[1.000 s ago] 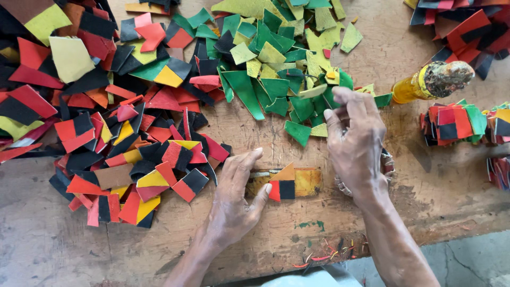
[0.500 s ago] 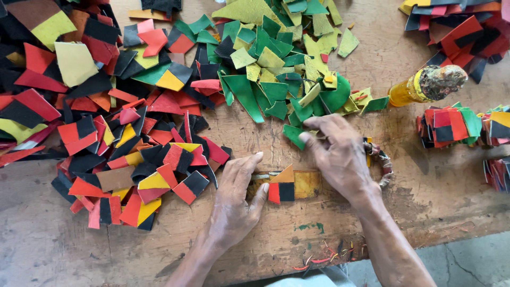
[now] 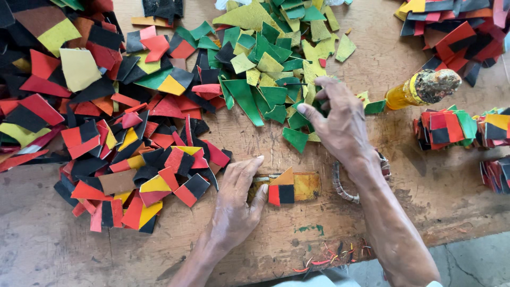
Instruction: The person cuts small multicolored foam pieces with scissors at a wooden workbench, then picks pieces from piles of red, green, yellow and black scraps and aligns and stacks them into small layered piles, occasionally trimming edges off pieces before adding them to the stacks.
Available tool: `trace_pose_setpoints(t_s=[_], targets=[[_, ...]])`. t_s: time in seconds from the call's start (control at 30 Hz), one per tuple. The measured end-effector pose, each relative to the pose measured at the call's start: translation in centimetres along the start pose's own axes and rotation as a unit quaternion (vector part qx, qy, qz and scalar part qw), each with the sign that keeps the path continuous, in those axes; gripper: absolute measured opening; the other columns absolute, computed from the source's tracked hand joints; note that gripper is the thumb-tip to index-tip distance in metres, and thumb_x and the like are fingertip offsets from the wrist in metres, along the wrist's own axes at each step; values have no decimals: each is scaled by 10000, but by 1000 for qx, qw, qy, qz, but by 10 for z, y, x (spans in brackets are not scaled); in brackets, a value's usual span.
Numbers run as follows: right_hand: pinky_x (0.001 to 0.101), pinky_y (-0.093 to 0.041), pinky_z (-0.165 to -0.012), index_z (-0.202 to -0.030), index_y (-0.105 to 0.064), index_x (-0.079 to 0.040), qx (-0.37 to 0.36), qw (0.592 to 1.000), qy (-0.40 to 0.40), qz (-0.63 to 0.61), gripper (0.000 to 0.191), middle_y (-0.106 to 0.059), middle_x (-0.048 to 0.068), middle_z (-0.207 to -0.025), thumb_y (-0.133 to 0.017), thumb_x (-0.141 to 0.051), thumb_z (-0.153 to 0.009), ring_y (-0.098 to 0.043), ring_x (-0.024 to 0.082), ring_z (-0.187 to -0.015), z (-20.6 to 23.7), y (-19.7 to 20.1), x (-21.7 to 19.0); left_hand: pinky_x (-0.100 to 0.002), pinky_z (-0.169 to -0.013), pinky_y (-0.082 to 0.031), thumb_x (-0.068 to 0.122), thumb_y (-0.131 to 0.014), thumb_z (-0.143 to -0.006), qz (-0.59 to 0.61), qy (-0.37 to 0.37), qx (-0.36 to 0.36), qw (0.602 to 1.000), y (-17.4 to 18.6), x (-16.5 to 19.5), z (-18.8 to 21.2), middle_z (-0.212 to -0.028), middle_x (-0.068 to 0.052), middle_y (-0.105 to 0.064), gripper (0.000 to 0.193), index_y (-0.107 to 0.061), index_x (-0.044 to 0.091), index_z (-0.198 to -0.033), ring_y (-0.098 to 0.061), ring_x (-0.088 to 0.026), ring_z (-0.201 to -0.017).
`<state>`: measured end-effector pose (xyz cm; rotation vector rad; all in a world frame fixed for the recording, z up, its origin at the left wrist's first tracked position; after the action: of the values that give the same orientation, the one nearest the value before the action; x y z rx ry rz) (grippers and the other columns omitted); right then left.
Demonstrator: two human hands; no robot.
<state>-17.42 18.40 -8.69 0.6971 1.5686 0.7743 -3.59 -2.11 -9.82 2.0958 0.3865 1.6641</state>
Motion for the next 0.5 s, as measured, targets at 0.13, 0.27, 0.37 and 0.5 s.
trace_pose_setpoints(t_s=[0.13,0.27,0.37,0.5], targets=[[315,-635,-697,-1324,-637,20,27,999,-15,-28,439,-749,164,-1054,-757,-53,-909,-748,210,-843,-1,7,9,-404,-994,-509,-13,-719,-858,10,26,-12,1000,-1,-5,1,-1278,-173,-607,603,-512,15,-1424,-595,-320,-1168],[252,-642,-711,-1310,-657,4,28,977,-121,-171,417,-766,128,-1010,-741,-18,-902,-745,149,-804,7,16,40,-426,-1012,-489,-15,-722,-846,-2,3,-3,1000,1,-2,3,-1301,-194,-593,618,-502,1,-1424,-569,-354,-1215],[248,-648,-745,-1302,-653,35,5,945,-115,-306,397,-734,116,-1007,-743,13,-915,-726,116,-847,14,16,48,-431,-1021,-485,-14,-720,-845,-9,-5,2,1000,0,-1,3,-1303,-197,-591,616,-503,0,-1421,-565,-359,-1224],[248,-632,-734,-1299,-654,9,-27,932,-132,-336,435,-716,93,-992,-763,15,-878,-706,107,-821,24,12,54,-427,-1011,-491,-14,-715,-856,-11,-4,3,1000,-1,0,4,-1294,-190,-598,603,-505,2,-1421,-579,-349,-1213]])
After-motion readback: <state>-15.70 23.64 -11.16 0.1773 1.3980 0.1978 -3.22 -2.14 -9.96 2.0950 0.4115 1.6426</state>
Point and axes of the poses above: each hand's wrist, its own z-axis away from the middle knuckle, its own y-axis out of the back of the hand, x = y × z, the point moved 7 cm from there along -z, towards the middle knuckle
